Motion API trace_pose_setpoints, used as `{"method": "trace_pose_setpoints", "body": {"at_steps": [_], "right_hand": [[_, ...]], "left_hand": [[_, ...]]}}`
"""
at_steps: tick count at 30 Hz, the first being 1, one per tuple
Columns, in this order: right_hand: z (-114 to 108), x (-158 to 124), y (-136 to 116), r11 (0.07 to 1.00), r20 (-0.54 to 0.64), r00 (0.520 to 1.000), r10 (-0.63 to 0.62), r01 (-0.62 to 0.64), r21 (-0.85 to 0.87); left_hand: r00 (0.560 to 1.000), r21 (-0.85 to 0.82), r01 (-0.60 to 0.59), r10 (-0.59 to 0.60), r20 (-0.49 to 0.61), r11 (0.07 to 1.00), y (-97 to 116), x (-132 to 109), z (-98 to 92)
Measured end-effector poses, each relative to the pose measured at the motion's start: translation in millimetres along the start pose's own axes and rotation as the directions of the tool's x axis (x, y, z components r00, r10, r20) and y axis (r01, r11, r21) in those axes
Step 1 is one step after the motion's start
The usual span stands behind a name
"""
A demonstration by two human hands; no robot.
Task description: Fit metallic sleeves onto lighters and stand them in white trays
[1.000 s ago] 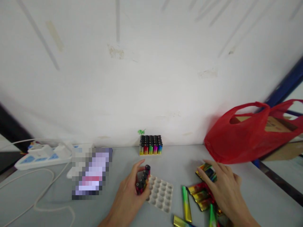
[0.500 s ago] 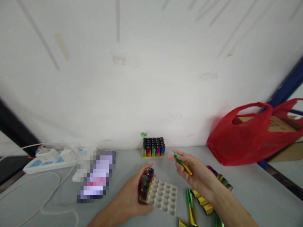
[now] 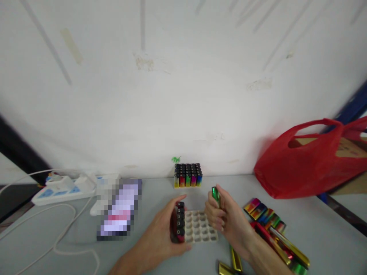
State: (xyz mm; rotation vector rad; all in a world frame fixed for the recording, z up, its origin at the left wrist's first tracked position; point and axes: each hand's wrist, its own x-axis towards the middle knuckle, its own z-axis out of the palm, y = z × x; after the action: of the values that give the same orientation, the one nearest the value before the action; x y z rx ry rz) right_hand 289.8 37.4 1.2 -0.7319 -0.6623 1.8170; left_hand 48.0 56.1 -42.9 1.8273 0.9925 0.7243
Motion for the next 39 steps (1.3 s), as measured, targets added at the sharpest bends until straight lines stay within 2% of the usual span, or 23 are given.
{"method": "trace_pose_setpoints", "body": {"at_steps": [3,7,13,22,28,34,39], "right_hand": [[-2.9,3.9,3.7,0.998,0.044,0.998,-0.045,0.044,0.037],[-2.3,3.6,9.7,0.999,0.065,0.997,-0.042,0.041,0.025],[4.5,-1.5,19.1,1.0,0.02,1.0,0.012,-0.012,-0.007],[9.9,-7.0,23.1,0.997,-0.014,1.0,0.023,-0.024,-0.08],[10.5,-6.7,22.8,0.997,-0.085,0.996,0.005,-0.012,-0.081],[11.1,-11.5,23.7,0.998,-0.057,0.997,0.06,-0.061,-0.017],[5.5,-7.9,22.2,0.998,-0.074,0.995,0.066,-0.065,0.018]], "left_hand": [[0.998,-0.125,0.058,-0.053,0.042,0.99,2.8,1.1,-2.1],[0.998,-0.16,0.033,-0.023,0.061,0.987,2.4,3.2,-3.6],[0.996,-0.253,0.059,-0.04,0.079,0.966,1.5,2.0,-1.7],[0.995,-0.244,0.079,-0.062,0.076,0.966,3.0,3.0,-1.6],[0.997,-0.184,0.067,-0.059,0.051,0.981,7.7,1.1,-3.6],[0.996,-0.173,0.068,-0.057,0.068,0.983,5.2,1.0,-3.9],[0.998,-0.099,0.049,-0.044,0.048,0.994,2.8,1.0,-5.3]]}}
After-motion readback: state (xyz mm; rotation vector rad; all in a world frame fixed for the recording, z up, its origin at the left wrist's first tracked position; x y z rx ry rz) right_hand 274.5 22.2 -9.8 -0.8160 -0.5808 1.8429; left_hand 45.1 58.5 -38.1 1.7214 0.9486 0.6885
